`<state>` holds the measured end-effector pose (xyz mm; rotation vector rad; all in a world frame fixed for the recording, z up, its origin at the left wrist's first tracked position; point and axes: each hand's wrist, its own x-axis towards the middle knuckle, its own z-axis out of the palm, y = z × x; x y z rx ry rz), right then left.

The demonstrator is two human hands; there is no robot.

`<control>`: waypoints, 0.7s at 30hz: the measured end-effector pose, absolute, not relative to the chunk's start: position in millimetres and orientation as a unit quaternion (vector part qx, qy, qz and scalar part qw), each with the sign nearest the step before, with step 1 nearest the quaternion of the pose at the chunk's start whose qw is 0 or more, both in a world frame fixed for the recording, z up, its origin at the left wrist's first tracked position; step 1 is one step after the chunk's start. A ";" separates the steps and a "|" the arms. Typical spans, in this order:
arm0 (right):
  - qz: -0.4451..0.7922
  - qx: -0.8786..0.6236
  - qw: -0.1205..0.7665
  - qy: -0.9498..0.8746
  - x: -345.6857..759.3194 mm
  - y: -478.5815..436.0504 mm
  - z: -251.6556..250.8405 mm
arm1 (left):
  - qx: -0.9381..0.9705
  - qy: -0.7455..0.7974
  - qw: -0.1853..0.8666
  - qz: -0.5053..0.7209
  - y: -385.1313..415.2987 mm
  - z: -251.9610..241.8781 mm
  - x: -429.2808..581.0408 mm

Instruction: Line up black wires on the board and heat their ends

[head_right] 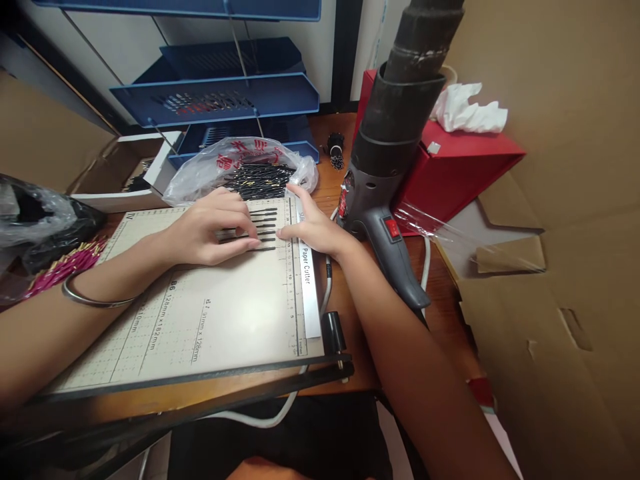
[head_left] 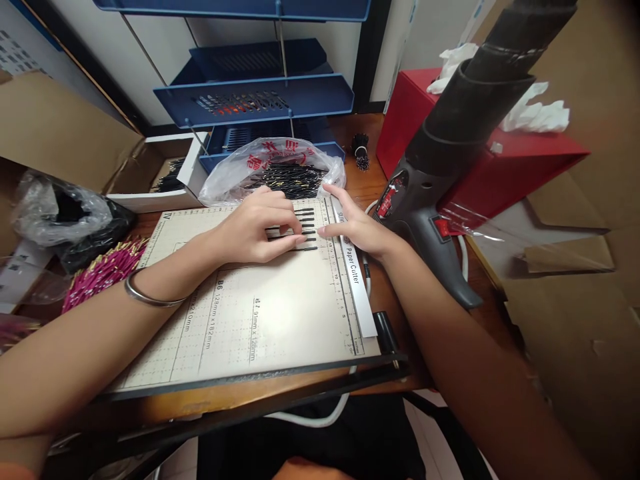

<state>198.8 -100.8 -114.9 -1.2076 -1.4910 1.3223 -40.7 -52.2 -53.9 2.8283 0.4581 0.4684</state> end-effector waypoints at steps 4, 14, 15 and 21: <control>0.464 -0.536 0.417 -0.569 194.8 -101.0 -114.4 | 0.951 0.216 0.089 0.203 -51.3 -55.4 -40.9; -0.066 -0.680 0.545 -0.486 213.5 -218.9 -55.6 | 0.881 0.308 0.095 0.347 -42.7 -71.9 -36.5; -0.064 -0.710 0.498 -0.494 222.5 -226.2 -63.4 | 0.876 0.316 0.094 0.352 -41.4 -72.9 -36.0; -0.005 -0.766 0.337 -0.547 246.5 -238.9 -109.6 | 0.859 0.355 0.073 0.362 -36.9 -78.4 -35.1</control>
